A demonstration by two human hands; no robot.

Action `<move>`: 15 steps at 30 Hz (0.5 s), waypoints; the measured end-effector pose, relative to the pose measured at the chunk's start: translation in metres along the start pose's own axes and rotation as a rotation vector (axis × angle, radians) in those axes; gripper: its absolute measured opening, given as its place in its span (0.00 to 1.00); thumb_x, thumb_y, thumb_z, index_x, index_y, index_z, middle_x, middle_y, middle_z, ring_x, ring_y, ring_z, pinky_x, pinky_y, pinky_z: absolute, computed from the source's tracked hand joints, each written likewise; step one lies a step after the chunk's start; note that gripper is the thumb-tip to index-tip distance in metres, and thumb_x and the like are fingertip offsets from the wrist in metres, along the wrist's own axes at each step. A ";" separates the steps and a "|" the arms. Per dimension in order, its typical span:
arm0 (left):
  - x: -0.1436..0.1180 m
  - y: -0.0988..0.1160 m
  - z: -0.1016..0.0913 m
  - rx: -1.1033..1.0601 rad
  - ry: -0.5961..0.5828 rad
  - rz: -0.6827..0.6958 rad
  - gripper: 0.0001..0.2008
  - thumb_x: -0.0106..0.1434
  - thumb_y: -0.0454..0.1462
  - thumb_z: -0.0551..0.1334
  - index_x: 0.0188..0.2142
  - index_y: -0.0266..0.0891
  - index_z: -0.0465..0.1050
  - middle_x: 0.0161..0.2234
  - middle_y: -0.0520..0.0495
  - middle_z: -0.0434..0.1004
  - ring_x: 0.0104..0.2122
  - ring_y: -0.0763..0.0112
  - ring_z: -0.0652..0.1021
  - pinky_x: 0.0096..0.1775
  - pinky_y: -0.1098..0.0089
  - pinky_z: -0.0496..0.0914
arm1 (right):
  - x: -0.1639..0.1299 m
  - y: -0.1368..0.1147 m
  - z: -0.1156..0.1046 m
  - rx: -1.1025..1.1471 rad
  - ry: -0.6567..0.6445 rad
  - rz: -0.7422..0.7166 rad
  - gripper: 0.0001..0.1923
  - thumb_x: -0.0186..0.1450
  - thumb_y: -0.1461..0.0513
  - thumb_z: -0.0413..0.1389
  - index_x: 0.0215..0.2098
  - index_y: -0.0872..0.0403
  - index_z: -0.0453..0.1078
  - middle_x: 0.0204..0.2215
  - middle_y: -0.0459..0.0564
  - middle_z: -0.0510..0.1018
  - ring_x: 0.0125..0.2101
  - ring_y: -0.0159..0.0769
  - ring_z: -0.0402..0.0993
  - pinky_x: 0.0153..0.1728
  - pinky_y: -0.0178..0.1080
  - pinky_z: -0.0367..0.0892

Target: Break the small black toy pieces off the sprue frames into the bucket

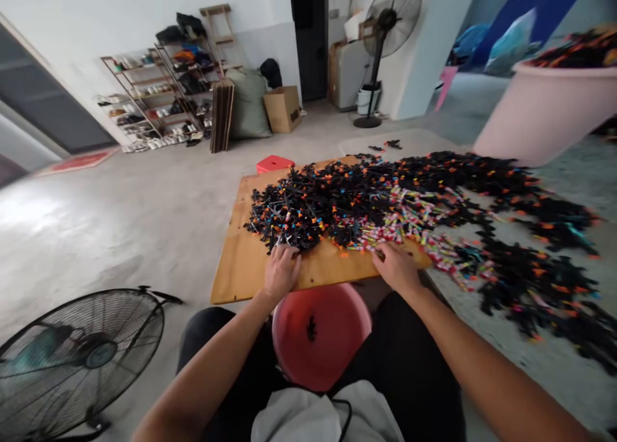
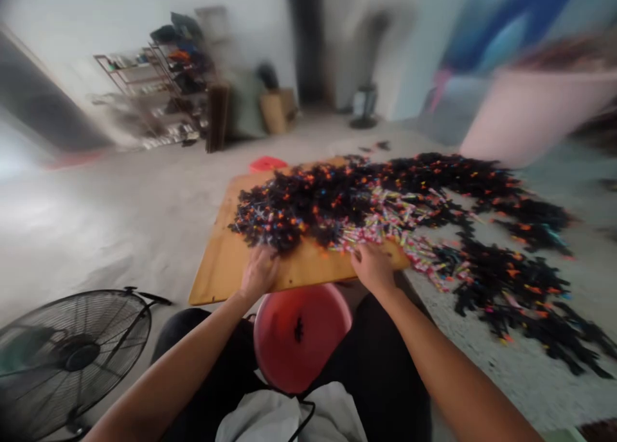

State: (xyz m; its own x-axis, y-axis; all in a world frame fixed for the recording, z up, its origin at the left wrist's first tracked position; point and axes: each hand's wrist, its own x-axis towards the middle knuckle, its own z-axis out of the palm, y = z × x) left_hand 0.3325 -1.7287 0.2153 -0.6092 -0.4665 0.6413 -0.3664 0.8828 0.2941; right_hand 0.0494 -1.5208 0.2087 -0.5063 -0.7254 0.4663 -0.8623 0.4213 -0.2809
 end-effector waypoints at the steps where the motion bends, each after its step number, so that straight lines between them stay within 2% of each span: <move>1: 0.005 0.000 0.002 0.025 -0.016 0.006 0.09 0.73 0.38 0.62 0.49 0.40 0.77 0.47 0.40 0.77 0.49 0.58 0.76 0.54 0.59 0.74 | -0.002 0.000 0.002 0.044 0.031 0.001 0.08 0.70 0.58 0.55 0.38 0.54 0.75 0.37 0.57 0.82 0.39 0.46 0.77 0.41 0.41 0.66; 5: 0.027 -0.003 0.016 0.094 -0.097 0.025 0.16 0.70 0.43 0.67 0.55 0.44 0.80 0.51 0.40 0.76 0.50 0.55 0.75 0.52 0.58 0.75 | -0.011 -0.006 0.002 0.174 0.082 0.059 0.10 0.70 0.55 0.54 0.38 0.52 0.73 0.34 0.55 0.82 0.34 0.45 0.78 0.39 0.42 0.67; 10: 0.044 -0.024 0.029 -0.085 -0.147 0.118 0.11 0.70 0.41 0.67 0.49 0.42 0.84 0.45 0.42 0.79 0.45 0.62 0.78 0.49 0.63 0.76 | -0.025 -0.014 -0.005 0.334 0.042 0.217 0.15 0.69 0.50 0.55 0.42 0.51 0.74 0.36 0.56 0.85 0.36 0.48 0.81 0.38 0.44 0.71; 12: 0.046 -0.034 0.026 -0.170 -0.114 0.152 0.10 0.72 0.40 0.66 0.49 0.41 0.84 0.45 0.43 0.80 0.45 0.63 0.79 0.51 0.63 0.75 | -0.031 -0.019 -0.009 0.400 0.025 0.287 0.17 0.69 0.48 0.56 0.44 0.51 0.74 0.36 0.57 0.85 0.37 0.49 0.82 0.39 0.45 0.72; 15: 0.051 -0.040 0.015 -0.215 0.035 0.078 0.10 0.73 0.39 0.64 0.48 0.41 0.83 0.44 0.42 0.83 0.47 0.63 0.80 0.54 0.60 0.74 | -0.037 -0.032 -0.013 0.570 0.009 0.365 0.20 0.69 0.45 0.57 0.46 0.52 0.74 0.38 0.58 0.85 0.38 0.49 0.83 0.40 0.46 0.74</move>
State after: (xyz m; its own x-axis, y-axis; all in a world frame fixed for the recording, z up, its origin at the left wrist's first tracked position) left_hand 0.3052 -1.7882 0.2256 -0.6035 -0.3972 0.6914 -0.1587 0.9096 0.3841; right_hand 0.0961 -1.5003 0.2109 -0.7665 -0.5854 0.2643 -0.4988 0.2833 -0.8191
